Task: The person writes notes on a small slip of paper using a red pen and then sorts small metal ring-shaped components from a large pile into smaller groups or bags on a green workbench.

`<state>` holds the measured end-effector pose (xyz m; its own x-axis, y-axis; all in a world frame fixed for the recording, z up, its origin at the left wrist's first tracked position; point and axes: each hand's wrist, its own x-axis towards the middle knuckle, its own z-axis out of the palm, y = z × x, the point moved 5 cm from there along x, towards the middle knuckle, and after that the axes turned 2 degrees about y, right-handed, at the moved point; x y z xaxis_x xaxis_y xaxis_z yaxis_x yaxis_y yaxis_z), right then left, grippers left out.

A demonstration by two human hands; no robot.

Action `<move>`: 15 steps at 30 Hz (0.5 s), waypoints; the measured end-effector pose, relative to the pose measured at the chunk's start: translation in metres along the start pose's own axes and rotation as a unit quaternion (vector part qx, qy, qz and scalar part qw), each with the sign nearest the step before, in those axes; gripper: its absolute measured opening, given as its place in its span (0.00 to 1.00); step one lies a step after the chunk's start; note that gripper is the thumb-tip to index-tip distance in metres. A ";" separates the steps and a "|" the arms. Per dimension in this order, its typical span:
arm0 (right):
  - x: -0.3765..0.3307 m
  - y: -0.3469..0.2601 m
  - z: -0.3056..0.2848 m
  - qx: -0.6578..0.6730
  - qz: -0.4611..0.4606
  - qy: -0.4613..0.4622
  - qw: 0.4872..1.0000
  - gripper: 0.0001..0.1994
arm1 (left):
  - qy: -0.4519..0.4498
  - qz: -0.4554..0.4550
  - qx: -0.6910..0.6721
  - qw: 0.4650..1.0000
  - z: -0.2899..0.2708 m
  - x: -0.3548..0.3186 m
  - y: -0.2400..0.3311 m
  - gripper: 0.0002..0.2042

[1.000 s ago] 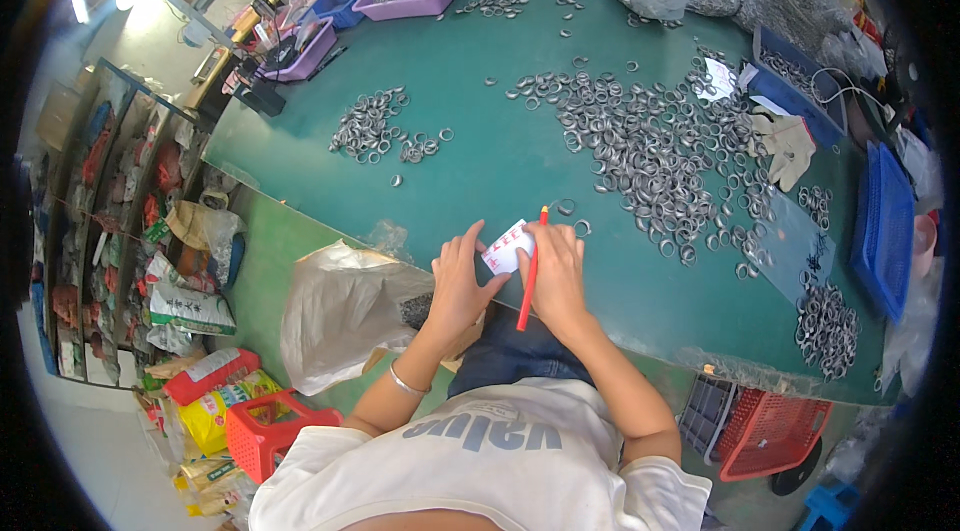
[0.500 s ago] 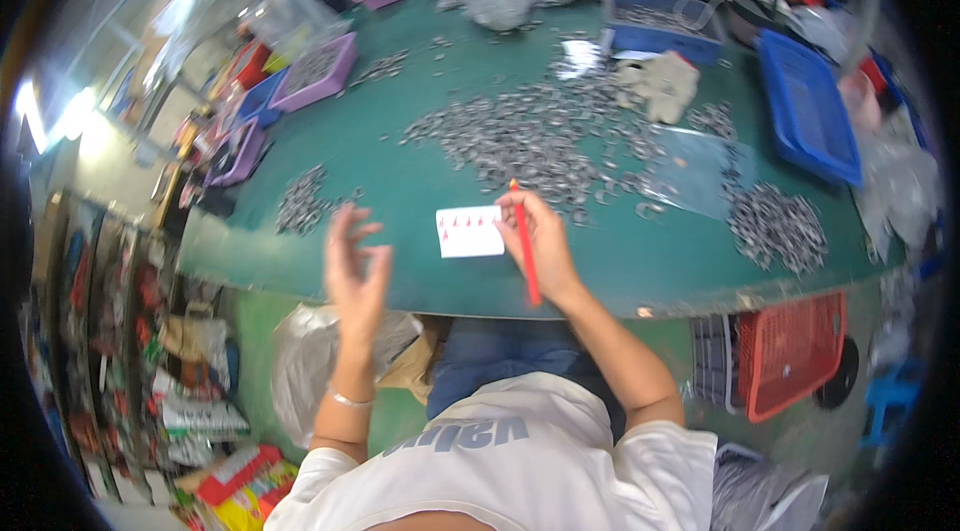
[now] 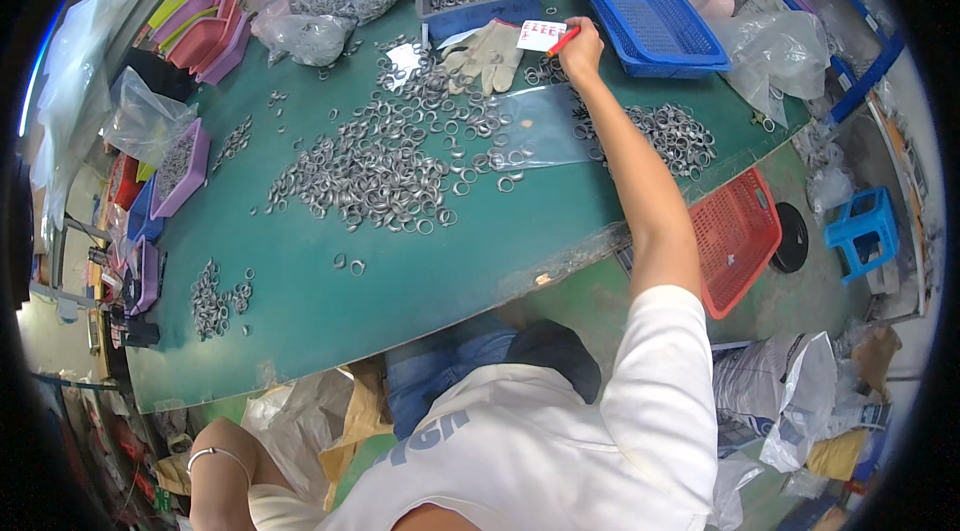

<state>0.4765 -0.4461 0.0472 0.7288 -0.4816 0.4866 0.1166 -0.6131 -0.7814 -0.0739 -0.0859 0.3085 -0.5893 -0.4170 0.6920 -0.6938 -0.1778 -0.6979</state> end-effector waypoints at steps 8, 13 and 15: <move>0.038 0.015 0.055 -0.008 0.000 -0.003 1.000 0.11 | -0.017 -0.042 -0.019 0.999 -0.001 -0.036 -0.024 0.13; 0.065 0.041 0.064 -0.117 -0.054 -0.047 0.991 0.13 | -0.006 -0.063 -0.032 0.998 -0.001 -0.060 -0.037 0.13; 0.074 0.055 0.062 -0.139 -0.081 -0.057 0.985 0.13 | 0.001 -0.070 -0.040 0.997 -0.002 -0.070 -0.043 0.13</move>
<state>0.5788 -0.4767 0.0155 0.7884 -0.2993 0.5375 0.0601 -0.8321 -0.5514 -0.0042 -0.0474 0.2903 -0.4848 -0.3903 0.7827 -0.8001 -0.1636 -0.5771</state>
